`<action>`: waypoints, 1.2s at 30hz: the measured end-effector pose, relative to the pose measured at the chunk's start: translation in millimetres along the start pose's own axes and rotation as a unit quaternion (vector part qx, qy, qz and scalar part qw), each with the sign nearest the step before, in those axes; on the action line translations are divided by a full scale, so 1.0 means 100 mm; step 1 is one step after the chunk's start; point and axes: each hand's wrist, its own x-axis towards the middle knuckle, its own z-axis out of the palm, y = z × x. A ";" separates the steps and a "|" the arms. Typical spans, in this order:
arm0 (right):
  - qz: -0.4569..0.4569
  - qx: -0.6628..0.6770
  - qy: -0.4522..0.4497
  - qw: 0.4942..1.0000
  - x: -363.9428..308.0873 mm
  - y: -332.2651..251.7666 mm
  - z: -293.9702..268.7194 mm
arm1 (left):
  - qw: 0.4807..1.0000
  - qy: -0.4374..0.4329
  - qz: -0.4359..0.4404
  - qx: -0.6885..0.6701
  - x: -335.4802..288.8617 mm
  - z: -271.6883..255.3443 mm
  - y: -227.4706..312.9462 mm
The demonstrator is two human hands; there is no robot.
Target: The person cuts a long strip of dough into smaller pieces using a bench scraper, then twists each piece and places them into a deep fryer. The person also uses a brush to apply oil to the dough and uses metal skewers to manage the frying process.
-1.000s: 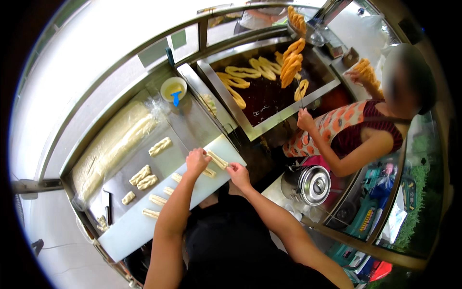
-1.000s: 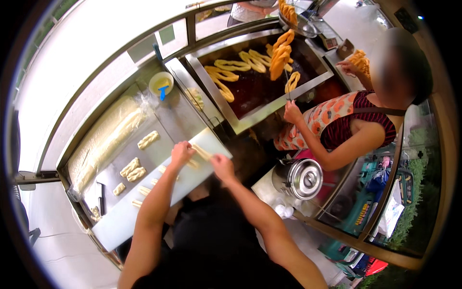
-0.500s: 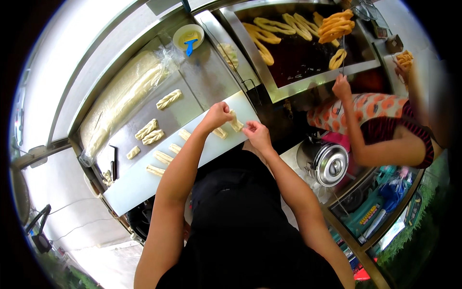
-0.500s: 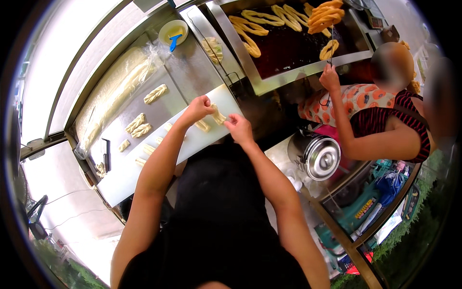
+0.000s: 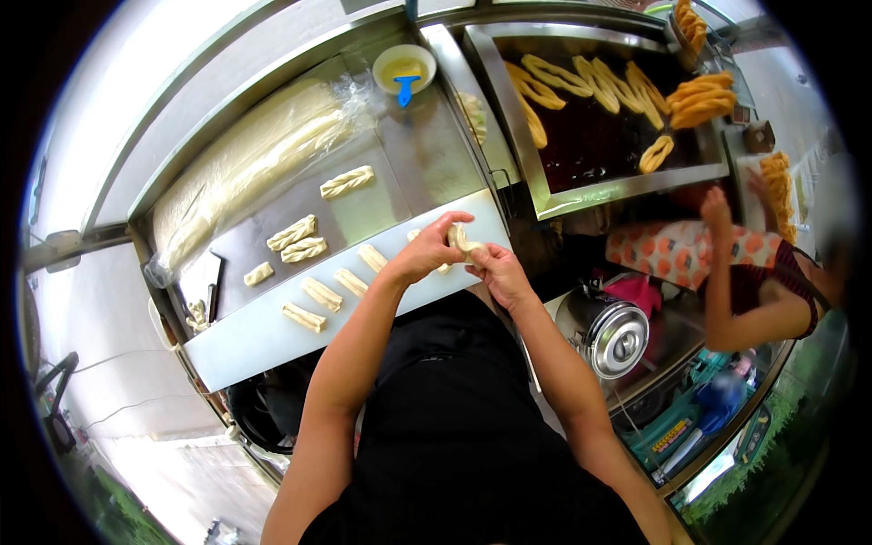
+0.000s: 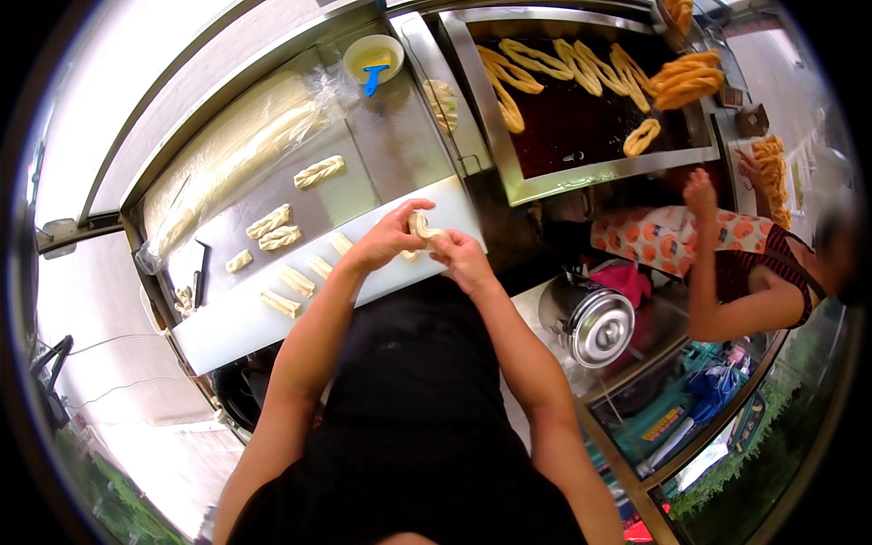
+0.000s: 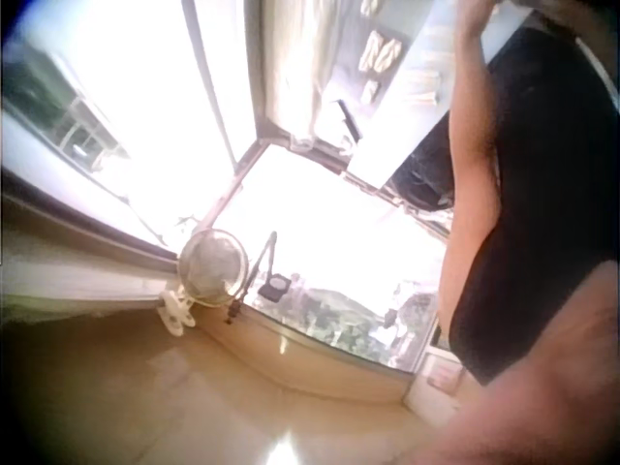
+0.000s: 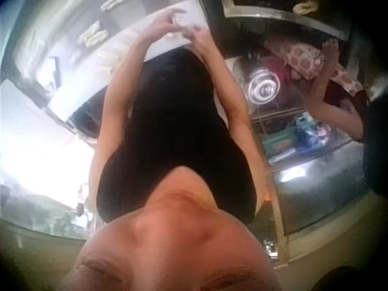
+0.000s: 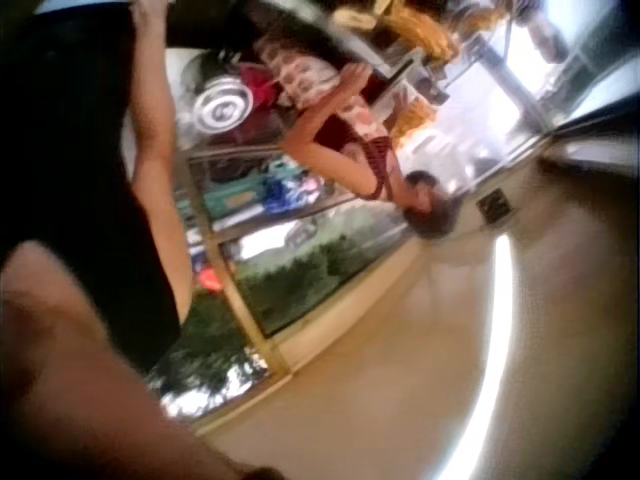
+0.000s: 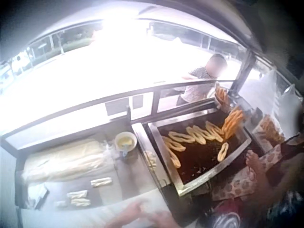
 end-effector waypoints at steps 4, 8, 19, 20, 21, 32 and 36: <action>-0.051 0.142 0.011 0.989 0.03 -0.14 0.18 | 0.985 -0.018 0.002 0.172 -0.05 -0.12 0.02; -0.127 -0.224 0.061 0.964 0.17 -0.05 0.06 | 0.993 0.101 0.040 -0.047 -0.04 -0.14 -0.11; -0.014 0.013 0.175 0.984 0.40 0.06 0.19 | 0.903 0.214 0.155 0.339 -0.02 0.00 0.01; 0.003 0.055 0.141 0.988 0.39 0.04 0.21 | 0.912 0.137 0.181 0.342 -0.10 0.10 0.14; 0.016 0.097 0.108 0.989 0.39 -0.05 0.26 | 0.910 0.122 0.174 0.356 -0.14 0.16 0.22; -0.087 -0.347 0.123 0.926 0.68 0.06 0.04 | 0.942 0.307 0.075 0.110 0.28 -0.22 -0.63; -0.178 -0.408 0.203 0.872 1.06 -0.17 -0.11 | 0.952 0.297 0.024 -0.066 0.36 -0.38 -0.27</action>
